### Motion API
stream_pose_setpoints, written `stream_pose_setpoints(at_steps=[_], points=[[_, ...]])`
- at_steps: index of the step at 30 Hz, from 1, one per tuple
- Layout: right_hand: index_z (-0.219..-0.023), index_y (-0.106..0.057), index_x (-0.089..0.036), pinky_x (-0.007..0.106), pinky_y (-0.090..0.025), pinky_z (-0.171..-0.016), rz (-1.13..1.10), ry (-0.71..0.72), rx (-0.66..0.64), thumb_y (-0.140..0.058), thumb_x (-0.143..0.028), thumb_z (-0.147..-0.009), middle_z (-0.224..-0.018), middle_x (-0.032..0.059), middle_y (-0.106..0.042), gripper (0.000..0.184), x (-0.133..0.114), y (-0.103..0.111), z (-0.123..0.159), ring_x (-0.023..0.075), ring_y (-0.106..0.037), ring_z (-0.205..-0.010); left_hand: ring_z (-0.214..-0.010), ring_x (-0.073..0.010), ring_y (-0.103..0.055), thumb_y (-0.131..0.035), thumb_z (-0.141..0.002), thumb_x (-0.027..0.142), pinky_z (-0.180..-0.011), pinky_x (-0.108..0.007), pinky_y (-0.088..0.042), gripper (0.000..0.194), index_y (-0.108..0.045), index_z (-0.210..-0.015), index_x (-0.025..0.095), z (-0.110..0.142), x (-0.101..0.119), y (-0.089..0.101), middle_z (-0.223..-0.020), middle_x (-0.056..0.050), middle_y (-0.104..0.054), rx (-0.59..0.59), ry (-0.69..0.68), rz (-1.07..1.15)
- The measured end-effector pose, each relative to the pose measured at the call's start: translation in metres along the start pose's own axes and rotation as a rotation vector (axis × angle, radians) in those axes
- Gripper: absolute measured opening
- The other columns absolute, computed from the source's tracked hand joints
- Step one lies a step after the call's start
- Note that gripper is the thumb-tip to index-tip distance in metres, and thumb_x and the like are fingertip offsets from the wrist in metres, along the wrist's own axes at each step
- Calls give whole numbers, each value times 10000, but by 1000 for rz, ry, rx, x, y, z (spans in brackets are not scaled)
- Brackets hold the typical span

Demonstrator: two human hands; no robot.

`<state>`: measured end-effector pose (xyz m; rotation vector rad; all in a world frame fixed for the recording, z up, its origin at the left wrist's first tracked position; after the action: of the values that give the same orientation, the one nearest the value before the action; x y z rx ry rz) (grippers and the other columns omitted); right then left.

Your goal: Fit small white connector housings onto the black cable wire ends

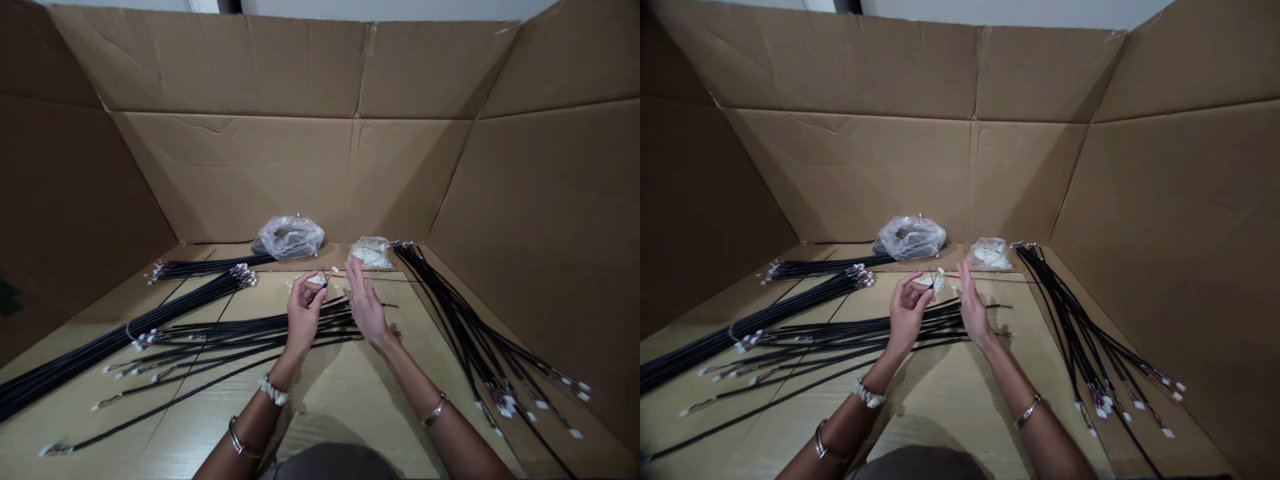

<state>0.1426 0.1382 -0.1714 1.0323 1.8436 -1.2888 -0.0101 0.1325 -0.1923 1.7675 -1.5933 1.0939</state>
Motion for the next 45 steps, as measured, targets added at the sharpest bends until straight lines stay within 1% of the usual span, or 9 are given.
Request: stream_pose_setpoints(at_steps=[8, 11, 15, 22, 28, 33, 38, 42, 45], points=[[-1548, -499, -253, 646, -224, -1271, -160, -104, -50, -539, -683, -985, -1720, 126, -376, 709, 10, -6, 13, 372, -352, -1568, -1053, -239, -706, -671, -1010, 379, -906, -454, -616, 339, -652, -1280, 175, 16, -2, -2, -1260, -100, -692, -89, -99, -190], [-1559, -486, -347, 576, -271, -1273, -206, -219, -83, -392, -840, -930, -1717, 62, -416, 805, 10, -4, 12, 309, -356, -1587, -1060, -240, -704, -669, -1012, 379, -910, -456, -614, 336, -653, -1279, 176, 16, -3, 1, -1266, -101, -690, -108, -110, -252], [-1486, -566, -411, 511, -410, -1200, -255, -356, -148, -298, -864, -916, -1556, 39, -628, 775, 7, -4, 14, 253, -558, -1446, -1068, -241, -704, -666, -1014, 376, -917, -459, -614, 323, -660, -1266, 174, 16, -6, 1, -1266, -101, -692, -134, -92, -317], [-1505, -525, -425, 427, -506, -1103, -267, -410, -163, -686, -562, -893, -1451, 28, -715, 648, 12, -9, 19, 208, -687, -1234, -994, -218, -716, -660, -1020, 373, -854, -417, -629, 308, -662, -1250, 169, 24, -13, -1, -1213, -92, -707, -162, -31, -393], [-1461, -579, -392, 541, -527, -1074, -200, -362, -102, -382, -825, -938, -1555, 50, -625, 707, 15, -2, 16, 270, -656, -1297, -1078, -244, -701, -664, -1015, 371, -919, -460, -614, 325, -655, -1276, 177, 22, -6, 5, -1279, -104, -686, -41, -132, -468], [-1527, -518, -227, 653, -293, -1236, 17, -149, -4, -502, -722, -977, -1672, 149, -448, 740, 12, 6, 12, 374, -442, -1510, -1114, -258, -690, -672, -1009, 375, -948, -483, -601, 347, -649, -1294, 179, 22, -1, 10, -1310, -108, -674, 39, -226, -525], [-1632, -369, -327, 497, 96, -1330, 348, 114, -4, -712, -737, -826, -1817, -3, -124, 967, 4, 3, 22, 295, 47, -1675, -1249, -307, -635, -680, -999, 388, -1038, -554, -551, 423, -612, -1369, 194, 21, 6, 11, -1431, -127, -611, 39, -278, -506], [-1665, -299, -299, 577, 108, -1312, 571, 211, -164, -881, -792, -536, -1821, 32, 27, 1363, 0, -5, 29, 374, 151, -1656, -1436, -381, -492, -675, -994, 424, -1152, -653, -438, 585, -497, -1519, 235, 21, 15, 6, -1629, -145, -439, -77, -311, -438], [-1598, -444, -310, 671, 107, -1279, 697, 257, -283, -928, -764, -448, -1819, 61, -28, 1328, -3, -9, 30, 438, 136, -1645, -1504, -407, -409, -667, -992, 461, -1198, -690, -362, 654, -440, -1571, 257, 23, 19, 0, -1698, -143, -346, -194, -322, -389]])
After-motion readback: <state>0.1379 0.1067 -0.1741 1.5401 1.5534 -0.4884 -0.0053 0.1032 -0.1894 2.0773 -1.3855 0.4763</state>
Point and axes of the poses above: each hand's wrist, its own z-axis away from the middle knuckle, its own y-axis out of the back of the hand, x = y × z, the point moved 3 cm from there along -z, towards the middle knuckle
